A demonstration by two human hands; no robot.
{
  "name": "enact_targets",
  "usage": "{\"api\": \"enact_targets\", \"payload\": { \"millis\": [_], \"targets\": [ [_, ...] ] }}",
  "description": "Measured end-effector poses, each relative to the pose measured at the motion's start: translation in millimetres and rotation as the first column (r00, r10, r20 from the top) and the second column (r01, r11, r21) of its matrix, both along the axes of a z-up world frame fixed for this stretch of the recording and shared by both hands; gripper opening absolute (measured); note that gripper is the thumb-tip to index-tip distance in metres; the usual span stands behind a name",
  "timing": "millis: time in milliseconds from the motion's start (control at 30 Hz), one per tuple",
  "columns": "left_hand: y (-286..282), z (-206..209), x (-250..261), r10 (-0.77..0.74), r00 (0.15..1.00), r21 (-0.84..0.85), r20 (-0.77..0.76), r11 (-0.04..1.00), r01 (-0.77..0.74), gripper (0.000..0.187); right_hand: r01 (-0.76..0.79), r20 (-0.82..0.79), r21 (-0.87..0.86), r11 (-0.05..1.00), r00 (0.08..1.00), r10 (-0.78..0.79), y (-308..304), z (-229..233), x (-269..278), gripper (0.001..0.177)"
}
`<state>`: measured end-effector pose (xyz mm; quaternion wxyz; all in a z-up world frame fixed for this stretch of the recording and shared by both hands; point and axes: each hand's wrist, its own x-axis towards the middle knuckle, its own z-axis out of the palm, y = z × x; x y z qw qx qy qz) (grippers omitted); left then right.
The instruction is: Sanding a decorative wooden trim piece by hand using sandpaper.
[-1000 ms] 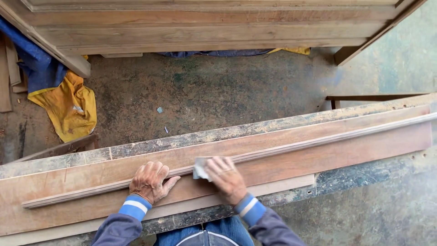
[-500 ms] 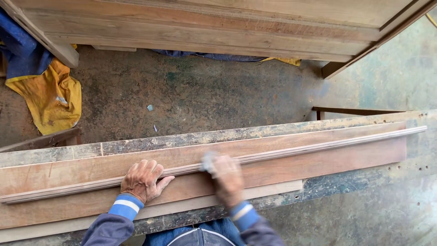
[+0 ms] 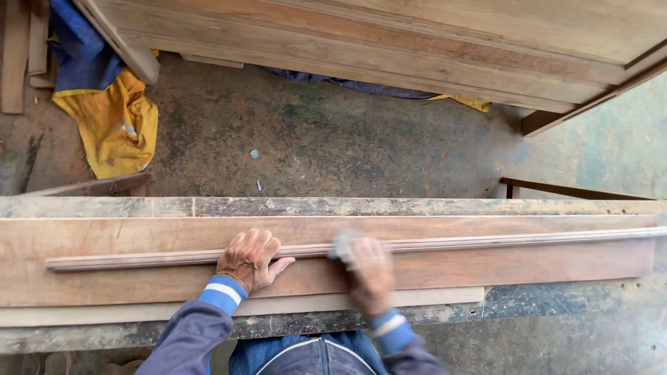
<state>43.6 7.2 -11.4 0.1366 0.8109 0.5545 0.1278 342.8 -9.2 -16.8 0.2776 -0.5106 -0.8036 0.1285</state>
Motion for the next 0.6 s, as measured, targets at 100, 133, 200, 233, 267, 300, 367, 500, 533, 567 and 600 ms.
{"api": "enact_targets", "payload": {
  "millis": [100, 133, 200, 233, 267, 300, 367, 500, 533, 567, 600],
  "targets": [
    [-1, -5, -4, -0.027, 0.999, 0.014, -0.031, 1.0, 0.028, 0.038, -0.228, 0.016, 0.014, 0.974, 0.974, 0.228, -13, -15, -38, 0.046],
    [-2, -7, -5, -0.045, 0.998, 0.027, -0.037, 0.999, 0.046, 0.035, -0.328, 0.05, -0.046, 0.943, 0.943, 0.33, -11, -8, -43, 0.048],
    [-2, -7, -4, -0.031, 1.0, 0.033, -0.001, 0.999, 0.031, 0.039, -0.242, 0.057, -0.004, 0.97, 0.969, 0.242, -11, -29, 6, 0.046],
    [-4, -8, -4, -0.015, 0.999, 0.042, 0.036, 0.999, 0.014, 0.044, -0.156, 0.064, 0.041, 0.987, 0.986, 0.153, -12, -39, 31, 0.046],
    [-3, -8, -4, -0.003, 0.999, 0.041, 0.04, 0.999, 0.001, 0.044, -0.168, 0.067, 0.039, 0.985, 0.984, 0.165, -7, -30, 38, 0.046],
    [-2, -8, -4, -0.001, 0.999, -0.003, 0.04, 1.0, 0.001, 0.044, -0.148, 0.067, 0.029, 0.989, 0.987, 0.146, -3, -20, 45, 0.048],
    [-3, -7, -4, 0.009, 0.999, -0.053, 0.039, 0.999, -0.007, 0.045, -0.137, 0.066, 0.012, 0.991, 0.989, 0.135, -1, -21, 43, 0.05],
    [0, -6, -2, -0.024, 0.999, -0.003, 0.045, 1.0, 0.024, 0.047, -0.282, 0.082, 0.009, 0.959, 0.956, 0.281, 2, -16, -21, 0.049],
    [0, -4, -6, -0.031, 0.998, 0.029, 0.046, 0.999, 0.029, 0.046, -0.36, 0.018, -0.015, 0.933, 0.933, 0.361, 7, -5, -49, 0.048],
    [1, -5, -8, -0.026, 0.999, 0.033, 0.035, 0.999, 0.025, 0.046, -0.365, 0.009, -0.007, 0.931, 0.931, 0.365, 10, -4, -55, 0.048],
    [-1, -5, -11, -0.035, 0.999, -0.054, 0.022, 0.998, 0.037, 0.046, -0.388, 0.035, -0.013, 0.921, 0.921, 0.389, 10, -3, -62, 0.047]
  ]
}}
